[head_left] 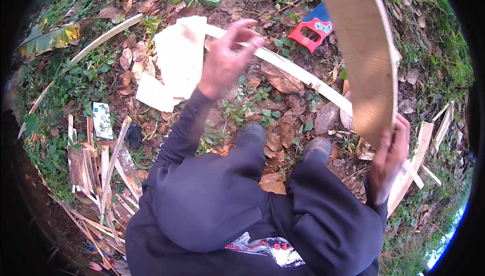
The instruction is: The person assembles a wooden frame by arranging and fitting several cut wooden planks together on the ground. They repeatedly adjust the positions of the pieces to form a rectangular structure.
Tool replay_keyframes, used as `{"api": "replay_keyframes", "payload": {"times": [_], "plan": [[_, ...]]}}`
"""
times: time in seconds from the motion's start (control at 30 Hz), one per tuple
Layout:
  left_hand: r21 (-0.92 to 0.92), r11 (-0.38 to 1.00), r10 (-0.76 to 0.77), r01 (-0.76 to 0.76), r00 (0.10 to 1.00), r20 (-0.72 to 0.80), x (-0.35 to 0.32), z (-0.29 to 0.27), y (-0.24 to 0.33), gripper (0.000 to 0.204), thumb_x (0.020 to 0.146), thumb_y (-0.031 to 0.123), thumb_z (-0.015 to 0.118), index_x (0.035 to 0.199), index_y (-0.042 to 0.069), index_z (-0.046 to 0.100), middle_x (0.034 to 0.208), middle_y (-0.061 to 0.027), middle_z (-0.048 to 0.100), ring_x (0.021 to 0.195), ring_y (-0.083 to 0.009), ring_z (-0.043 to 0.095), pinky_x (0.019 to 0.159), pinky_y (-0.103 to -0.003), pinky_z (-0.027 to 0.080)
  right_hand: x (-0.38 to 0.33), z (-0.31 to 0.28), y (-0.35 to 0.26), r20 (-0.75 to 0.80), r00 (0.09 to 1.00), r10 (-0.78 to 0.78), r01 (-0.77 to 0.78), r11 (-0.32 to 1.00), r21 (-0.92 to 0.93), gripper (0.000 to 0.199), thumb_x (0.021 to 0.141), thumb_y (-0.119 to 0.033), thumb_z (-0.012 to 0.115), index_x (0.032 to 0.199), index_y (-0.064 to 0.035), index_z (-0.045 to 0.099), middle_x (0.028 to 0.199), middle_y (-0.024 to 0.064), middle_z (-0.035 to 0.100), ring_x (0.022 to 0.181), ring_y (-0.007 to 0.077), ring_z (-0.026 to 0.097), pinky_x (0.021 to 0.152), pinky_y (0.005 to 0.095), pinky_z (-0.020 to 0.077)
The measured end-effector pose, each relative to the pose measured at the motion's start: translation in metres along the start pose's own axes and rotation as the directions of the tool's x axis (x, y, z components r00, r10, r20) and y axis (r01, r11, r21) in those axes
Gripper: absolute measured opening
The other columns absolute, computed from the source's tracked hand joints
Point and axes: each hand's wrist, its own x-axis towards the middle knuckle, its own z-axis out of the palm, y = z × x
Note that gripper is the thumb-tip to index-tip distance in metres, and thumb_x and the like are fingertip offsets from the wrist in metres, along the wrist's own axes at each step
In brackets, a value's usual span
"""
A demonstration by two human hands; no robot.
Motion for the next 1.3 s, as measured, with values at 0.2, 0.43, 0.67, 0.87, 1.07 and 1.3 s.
{"api": "replay_keyframes", "payload": {"times": [0.2,0.43,0.67,0.87,1.07,1.3], "plan": [[-0.483,0.876,0.006,0.001,1.0,0.014,-0.037,0.06,0.023,0.113,0.085,0.028,0.081,0.16,0.008,-0.001,0.141,-0.0195,0.04,0.127,-0.0304,0.051,0.104,-0.044,0.047,-0.002,0.117,-0.06,0.189,0.872,-0.452,0.39,0.873,0.291,0.025,0.089,0.002,0.06,0.112,0.0083,0.051,0.118,0.0298,0.05,0.109,0.0441,0.055,0.094,0.0496,0.0483],[-0.258,0.96,-0.175,0.11,0.953,-0.248,-0.093,0.039,-0.015,0.071,0.081,-0.004,0.051,0.149,-0.005,0.034,0.13,-0.0162,0.056,0.123,-0.0209,0.053,0.107,-0.034,0.042,0.015,0.154,0.003,0.352,0.77,-0.533,0.535,0.839,0.099,0.059,0.085,-0.026,0.071,0.131,0.0037,0.051,0.129,0.0221,0.051,0.114,0.0364,0.054,0.096,0.0443,0.0444],[0.185,0.975,-0.078,0.124,0.969,-0.236,-0.129,0.016,-0.01,0.068,0.083,0.002,0.049,0.148,-0.008,0.035,0.136,-0.0286,0.056,0.128,-0.0349,0.056,0.11,-0.038,0.04,0.059,0.179,0.123,0.431,0.857,-0.284,0.416,0.874,-0.251,0.053,0.07,-0.018,0.08,0.116,-0.0054,0.056,0.118,0.0145,0.059,0.107,0.0309,0.058,0.09,0.0404,0.0517],[0.246,0.95,-0.155,0.192,0.975,-0.159,-0.134,0.016,0.009,0.066,0.083,0.004,0.049,0.147,-0.008,0.038,0.135,-0.0324,0.056,0.126,-0.0407,0.058,0.107,-0.04,0.043,0.113,0.125,0.096,0.098,0.947,-0.305,0.317,0.936,-0.154,0.047,0.079,-0.016,0.076,0.121,-0.0019,0.06,0.114,0.0176,0.067,0.096,0.0369,0.067,0.086,0.0435,0.0538],[0.253,0.966,0.047,-0.041,0.999,-0.015,-0.102,0.069,-0.021,0.067,0.082,0.002,0.05,0.148,-0.007,0.039,0.127,-0.0275,0.057,0.117,-0.04,0.059,0.104,-0.044,0.045,0.109,0.092,0.058,0.153,0.955,-0.256,0.267,0.962,-0.056,0.042,0.082,-0.019,0.077,0.117,0.0006,0.063,0.106,0.022,0.069,0.095,0.0387,0.068,0.085,0.0444,0.0524],[0.091,0.987,0.132,-0.128,0.99,-0.04,-0.079,0.168,-0.043,0.082,0.078,-0.007,0.049,0.157,0.003,0.027,0.132,-0.0238,0.041,0.119,-0.0389,0.049,0.105,-0.042,0.041,0.082,0.102,0.057,0.183,0.95,-0.253,0.257,0.967,0.006,0.043,0.081,-0.021,0.08,0.114,-0.0002,0.061,0.1,0.0211,0.069,0.089,0.0382,0.068,0.08,0.0446,0.0523]]}}
